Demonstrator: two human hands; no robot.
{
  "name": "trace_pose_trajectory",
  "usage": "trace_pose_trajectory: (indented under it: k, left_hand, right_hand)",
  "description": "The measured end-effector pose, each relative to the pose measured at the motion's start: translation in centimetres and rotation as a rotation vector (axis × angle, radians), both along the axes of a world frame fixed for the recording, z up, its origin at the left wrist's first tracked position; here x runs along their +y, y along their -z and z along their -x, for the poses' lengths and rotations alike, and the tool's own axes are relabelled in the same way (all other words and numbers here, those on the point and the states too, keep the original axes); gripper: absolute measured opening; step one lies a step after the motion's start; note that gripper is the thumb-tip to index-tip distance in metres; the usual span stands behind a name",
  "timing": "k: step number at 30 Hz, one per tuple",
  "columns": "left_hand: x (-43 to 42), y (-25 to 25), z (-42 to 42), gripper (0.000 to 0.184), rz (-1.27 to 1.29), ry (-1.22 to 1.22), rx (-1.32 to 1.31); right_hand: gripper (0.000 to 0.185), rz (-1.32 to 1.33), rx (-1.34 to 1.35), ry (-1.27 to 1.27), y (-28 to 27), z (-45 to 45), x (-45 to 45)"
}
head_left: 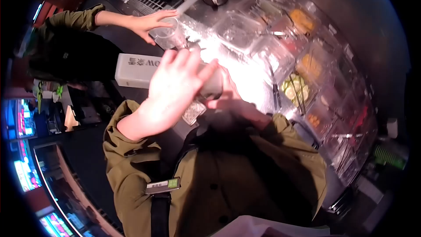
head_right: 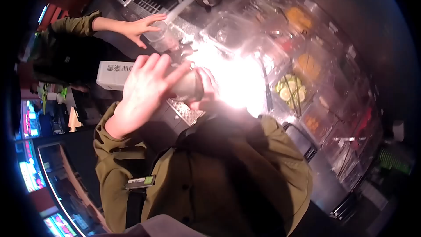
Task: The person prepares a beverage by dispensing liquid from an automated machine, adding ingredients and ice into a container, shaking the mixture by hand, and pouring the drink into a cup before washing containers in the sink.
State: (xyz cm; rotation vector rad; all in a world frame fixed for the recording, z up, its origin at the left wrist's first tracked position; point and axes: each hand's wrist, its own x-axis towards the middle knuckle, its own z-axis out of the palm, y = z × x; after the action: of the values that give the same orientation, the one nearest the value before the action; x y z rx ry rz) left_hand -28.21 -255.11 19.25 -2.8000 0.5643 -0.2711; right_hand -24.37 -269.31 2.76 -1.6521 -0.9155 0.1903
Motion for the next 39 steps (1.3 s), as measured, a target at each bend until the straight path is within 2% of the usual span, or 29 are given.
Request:
trace_pose_trajectory:
  k: [3,6,7,9,10,14,16,18,20,21,22,23,25,28,29,31,33,36,39]
  left_hand:
    - [1.0,0.5,1.0,0.067,0.094,-0.022,0.149]
    - [1.8,-0.8,2.2,0.071,0.062,-0.126,0.115]
    - [2.1,0.2,2.6,0.062,0.081,-0.073,0.151]
    - [3.2,0.4,3.8,0.071,0.070,-0.090,0.119]
    - [3.8,0.1,4.5,0.071,0.076,-0.105,0.102]
    - [6.9,-0.6,6.8,0.073,0.126,-0.137,0.081]
    - [9.0,-1.8,8.1,0.072,0.171,-0.164,0.086]
    - [11.7,-2.0,9.2,0.069,0.221,-0.213,0.098]
    - [14.6,-0.6,10.4,0.070,0.262,-0.207,0.168]
    - [16.0,-1.4,11.0,0.068,0.282,-0.172,0.122]
    - [17.4,-2.1,11.5,0.067,0.286,-0.226,0.074]
    - [18.6,-2.4,12.0,0.066,0.297,-0.287,0.026]
    - [20.9,-0.1,12.3,0.064,0.371,-0.276,0.079]
    - [25.2,0.7,13.6,0.069,0.464,-0.338,0.006]
    - [26.6,0.9,13.8,0.077,0.482,-0.386,-0.088]
    - [29.8,2.0,13.2,0.075,0.493,-0.419,-0.036]
    - [33.4,2.5,13.0,0.072,0.515,-0.425,-0.085]
    - [39.6,3.5,10.4,0.072,0.570,-0.483,-0.140]
    - [46.5,4.4,6.5,0.072,0.637,-0.536,-0.140]
  right_hand:
    - [0.095,-0.046,-0.013,0.010,0.2,0.0,1.6]
    - [0.094,-0.112,-0.114,0.045,1.2,1.0,3.2]
    - [0.095,-0.121,-0.108,0.040,1.6,1.5,3.7]
    - [0.096,-0.151,-0.106,0.040,1.9,2.1,5.3]
    - [0.096,-0.115,-0.041,-0.020,1.7,2.2,5.6]
    - [0.097,-0.119,-0.164,-0.077,0.6,3.1,8.5]
    - [0.098,-0.084,-0.105,-0.079,0.4,3.8,10.5]
    - [0.100,-0.021,-0.087,-0.095,-0.5,4.8,12.8]
    - [0.099,-0.054,-0.149,-0.175,0.2,5.7,15.7]
    - [0.099,-0.069,-0.164,-0.186,0.0,6.2,17.1]
    - [0.100,-0.069,-0.018,-0.193,-0.2,6.3,18.5]
    - [0.100,-0.046,-0.018,-0.230,-0.2,6.7,19.7]
    - [0.101,-0.006,-0.044,-0.314,0.6,7.0,22.4]
    - [0.104,0.044,0.083,-0.301,1.3,7.0,26.5]
    - [0.105,0.057,0.167,-0.318,1.2,6.9,27.8]
    - [0.106,0.062,-0.062,-0.348,0.9,6.4,31.1]
    - [0.104,0.121,-0.079,-0.378,1.0,4.8,34.8]
    - [0.103,-0.048,0.037,-0.420,1.8,1.5,41.0]
    - [0.102,-0.003,0.033,-0.442,2.3,-3.1,48.2]
